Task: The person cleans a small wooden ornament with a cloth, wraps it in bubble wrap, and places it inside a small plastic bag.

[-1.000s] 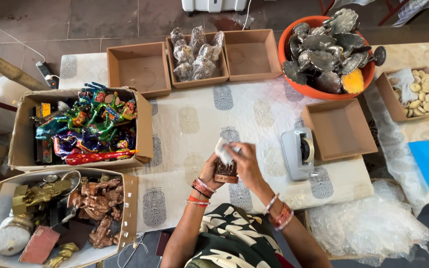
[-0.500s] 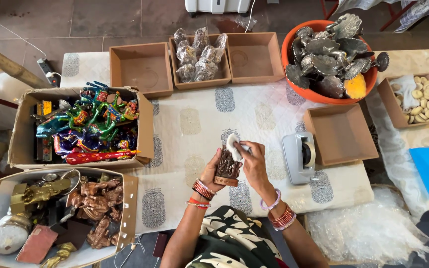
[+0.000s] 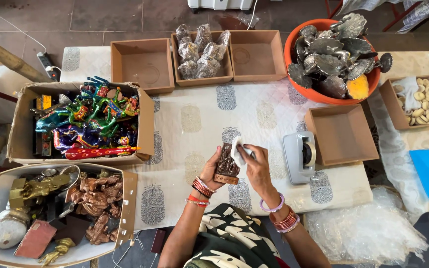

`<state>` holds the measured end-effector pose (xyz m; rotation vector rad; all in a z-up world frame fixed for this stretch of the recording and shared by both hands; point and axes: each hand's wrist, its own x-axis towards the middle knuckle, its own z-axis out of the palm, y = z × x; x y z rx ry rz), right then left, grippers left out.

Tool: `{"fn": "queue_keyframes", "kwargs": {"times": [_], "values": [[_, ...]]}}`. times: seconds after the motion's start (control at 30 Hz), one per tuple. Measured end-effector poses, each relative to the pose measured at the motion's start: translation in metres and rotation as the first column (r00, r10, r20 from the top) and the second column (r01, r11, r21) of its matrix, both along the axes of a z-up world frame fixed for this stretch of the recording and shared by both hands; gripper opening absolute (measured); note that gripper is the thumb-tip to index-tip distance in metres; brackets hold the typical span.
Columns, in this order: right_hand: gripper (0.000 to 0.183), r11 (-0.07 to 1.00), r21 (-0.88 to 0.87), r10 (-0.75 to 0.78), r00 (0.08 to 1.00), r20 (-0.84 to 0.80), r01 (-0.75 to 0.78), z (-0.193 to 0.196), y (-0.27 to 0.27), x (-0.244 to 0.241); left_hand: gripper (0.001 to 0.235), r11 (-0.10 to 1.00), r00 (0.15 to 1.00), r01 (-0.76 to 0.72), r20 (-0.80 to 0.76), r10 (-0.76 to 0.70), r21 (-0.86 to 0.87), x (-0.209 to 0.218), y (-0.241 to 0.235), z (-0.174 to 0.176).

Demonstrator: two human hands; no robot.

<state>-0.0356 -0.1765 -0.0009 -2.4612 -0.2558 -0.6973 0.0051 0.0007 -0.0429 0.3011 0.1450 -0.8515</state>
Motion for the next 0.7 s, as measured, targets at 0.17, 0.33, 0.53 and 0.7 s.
{"fn": "queue_keyframes", "kwargs": {"times": [0.17, 0.33, 0.53, 0.7], "values": [[0.040, 0.968, -0.036, 0.250, 0.968, -0.003, -0.250, -0.005, 0.020, -0.034, 0.050, 0.999, 0.998, -0.024, -0.063, 0.025, 0.023, 0.006, 0.007, 0.064], [0.037, 0.995, -0.045, 0.094, 0.995, 0.041, -0.092, 0.003, 0.008, -0.007, 0.046, 0.995, 0.995, -0.081, -0.058, 0.078, -0.066, -0.003, 0.001, 0.005], [0.041, 0.995, 0.027, 0.096, 0.991, 0.090, -0.099, 0.002, 0.023, -0.016, 0.047, 0.994, 0.997, -0.046, -0.068, 0.040, -0.101, 0.004, 0.003, 0.027], [0.031, 0.973, 0.073, 0.217, 0.976, 0.002, -0.217, 0.008, 0.037, -0.017, 0.047, 0.997, 0.998, 0.059, -0.030, -0.060, -0.045, -0.001, 0.003, 0.034]]}}
